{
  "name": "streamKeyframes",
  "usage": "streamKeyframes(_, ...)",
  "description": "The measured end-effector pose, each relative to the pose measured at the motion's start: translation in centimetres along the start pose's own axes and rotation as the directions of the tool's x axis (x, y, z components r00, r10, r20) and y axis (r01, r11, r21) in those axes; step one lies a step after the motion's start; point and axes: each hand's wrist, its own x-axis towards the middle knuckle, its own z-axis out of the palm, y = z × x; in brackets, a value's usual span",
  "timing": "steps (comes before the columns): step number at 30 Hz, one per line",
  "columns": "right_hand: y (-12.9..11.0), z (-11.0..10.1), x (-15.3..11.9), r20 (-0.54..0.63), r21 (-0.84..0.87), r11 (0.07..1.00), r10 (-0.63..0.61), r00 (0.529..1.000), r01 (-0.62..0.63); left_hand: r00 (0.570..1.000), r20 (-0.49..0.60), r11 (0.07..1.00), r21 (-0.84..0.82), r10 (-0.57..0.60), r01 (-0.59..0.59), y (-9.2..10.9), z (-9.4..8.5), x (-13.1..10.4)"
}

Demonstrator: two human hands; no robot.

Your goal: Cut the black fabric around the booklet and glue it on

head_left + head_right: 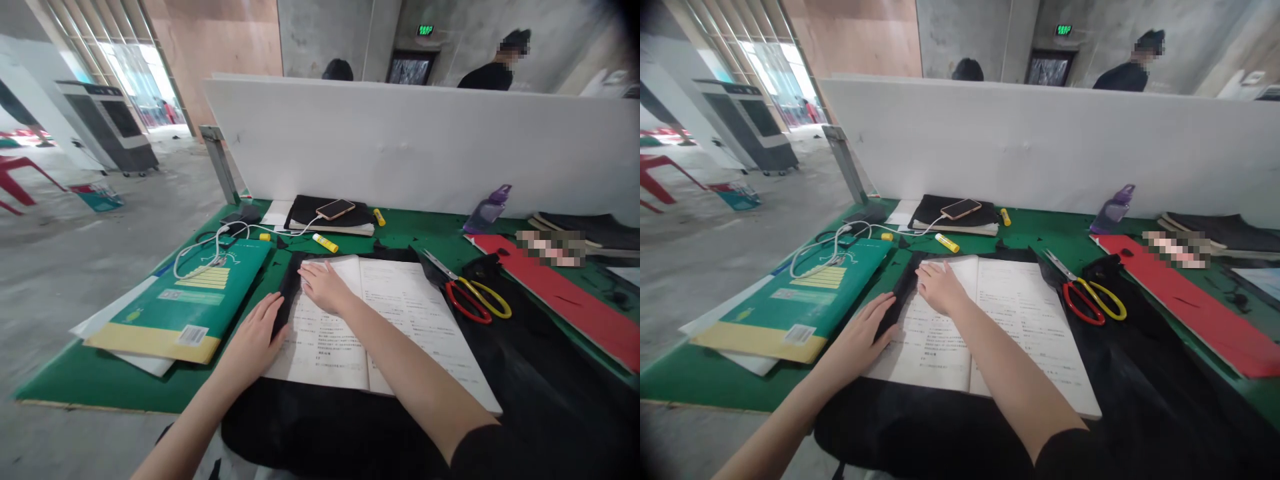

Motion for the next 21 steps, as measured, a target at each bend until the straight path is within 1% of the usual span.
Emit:
streamKeyframes(2, 0.0, 0.2, 0.0, -0.015, 0.002, 1.000, -0.001, 1.000, 0.001, 0.999, 0.042, 1.000, -0.006, 0.024, -0.024, 0.5, 0.2, -1.4)
streamKeyframes(4, -0.2, 0.2, 0.0, -0.048, 0.009, 1.000, -0.001, 0.999, 0.002, 0.997, 0.062, 0.999, 0.006, 0.035, -0.035, 0.9, 0.5, -2.2)
streamKeyframes(7, -0.3, -0.3, 0.0, -0.115, 0.015, 1.000, 0.017, 0.993, -0.016, 0.999, 0.040, 0.999, 0.029, 0.021, -0.022, 1.4, 0.7, -2.7)
streamKeyframes(10, 0.3, -1.5, -0.2, -0.194, 0.014, 0.994, 0.106, 0.975, -0.105, 0.999, 0.036, 0.999, 0.032, 0.016, -0.018, 1.6, 0.8, -2.7)
streamKeyframes(13, 2.4, -2.8, -0.7, -0.269, 0.010, 0.971, 0.231, 0.935, -0.237, 0.998, 0.054, 0.999, 0.036, 0.012, -0.014, 1.5, 0.7, -2.6)
streamKeyframes(15, 4.3, -3.6, -1.3, -0.288, -0.002, 0.943, 0.319, 0.903, -0.334, 0.998, 0.061, 0.999, 0.041, 0.011, -0.013, 1.5, 0.7, -2.5)
streamKeyframes(18, 6.9, -4.4, -2.3, -0.231, -0.040, 0.884, 0.446, 0.865, -0.466, 0.999, 0.050, 0.999, 0.038, 0.018, -0.020, 1.4, 0.7, -2.5)
streamKeyframes(21, 8.5, -4.6, -3.4, -0.158, -0.070, 0.842, 0.520, 0.839, -0.535, 0.999, 0.035, 0.999, 0.035, 0.021, -0.022, 1.3, 0.8, -2.4)
